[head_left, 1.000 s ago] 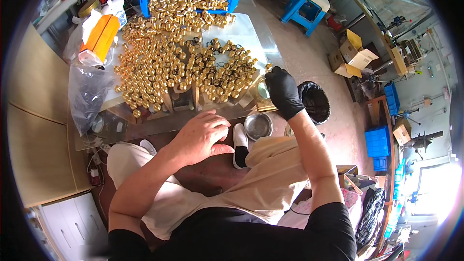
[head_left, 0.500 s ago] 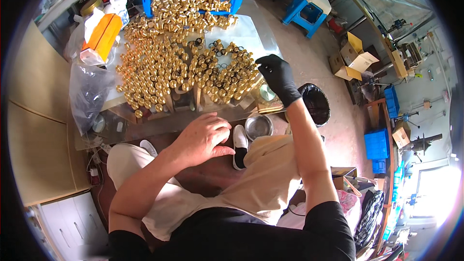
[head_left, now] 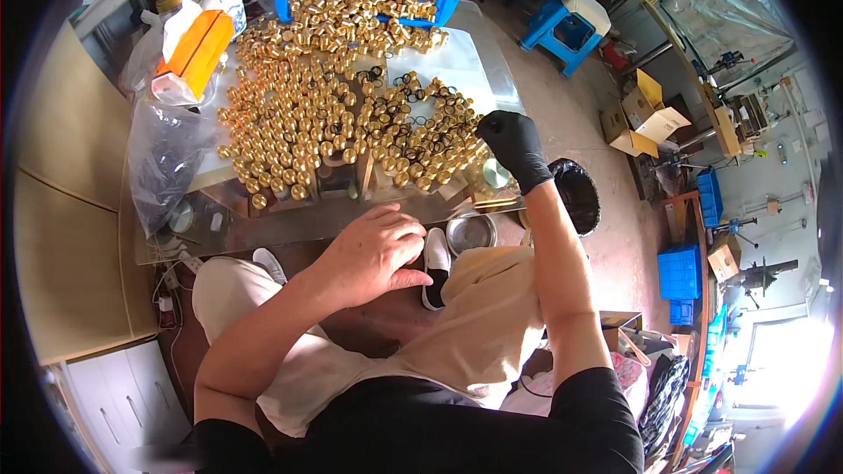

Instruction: The person sorts and inspects small gold-colored metal components on a glass workspace by hand.

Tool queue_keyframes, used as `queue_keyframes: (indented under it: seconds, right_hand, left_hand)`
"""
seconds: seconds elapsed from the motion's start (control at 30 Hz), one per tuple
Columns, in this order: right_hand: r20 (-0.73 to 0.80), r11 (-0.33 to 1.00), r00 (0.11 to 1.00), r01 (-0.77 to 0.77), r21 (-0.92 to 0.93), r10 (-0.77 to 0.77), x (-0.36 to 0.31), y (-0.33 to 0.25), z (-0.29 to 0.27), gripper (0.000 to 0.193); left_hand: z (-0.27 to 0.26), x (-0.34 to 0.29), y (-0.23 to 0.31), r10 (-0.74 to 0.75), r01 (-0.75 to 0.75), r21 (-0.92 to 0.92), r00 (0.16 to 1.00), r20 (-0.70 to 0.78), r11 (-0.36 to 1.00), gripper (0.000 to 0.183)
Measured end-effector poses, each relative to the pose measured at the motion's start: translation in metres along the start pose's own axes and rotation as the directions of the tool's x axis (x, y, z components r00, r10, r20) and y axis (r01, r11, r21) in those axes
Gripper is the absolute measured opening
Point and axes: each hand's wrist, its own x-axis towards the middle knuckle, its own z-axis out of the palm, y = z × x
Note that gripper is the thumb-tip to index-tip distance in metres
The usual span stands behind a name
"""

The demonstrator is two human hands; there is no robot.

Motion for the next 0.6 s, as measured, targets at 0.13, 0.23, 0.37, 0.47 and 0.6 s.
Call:
queue_keyframes:
  seconds: [0.13,0.23,0.37,0.47,0.6]
  right_hand:
    - [0.030,0.998,0.999,-0.011,-0.054,0.012,0.001,0.002,0.000,0.018]
    - [0.028,0.998,0.999,-0.036,-0.051,0.038,-0.002,0.008,-0.004,0.017]
    - [-0.046,0.999,0.999,-0.016,0.035,0.017,-0.007,0.009,-0.005,0.014]
    - [-0.063,0.994,0.993,0.101,-0.045,-0.103,-0.012,-0.003,-0.006,0.011]
    - [0.016,0.891,0.980,0.189,-0.412,-0.201,-0.013,-0.005,0.005,0.015]
  left_hand:
    - [0.001,0.001,0.001,-0.007,0.007,-0.007,1.000,-0.005,1.000,0.041]
    - [0.000,0.001,0.001,-0.012,0.012,-0.016,1.000,0.001,1.000,0.041]
    - [0.002,0.001,0.000,-0.009,0.009,-0.013,1.000,0.013,1.000,0.041]
    - [0.003,0.001,0.000,-0.018,0.018,-0.020,1.000,0.016,1.000,0.041]
    - [0.007,0.004,-0.001,-0.015,0.015,-0.013,1.000,0.006,1.000,0.041]
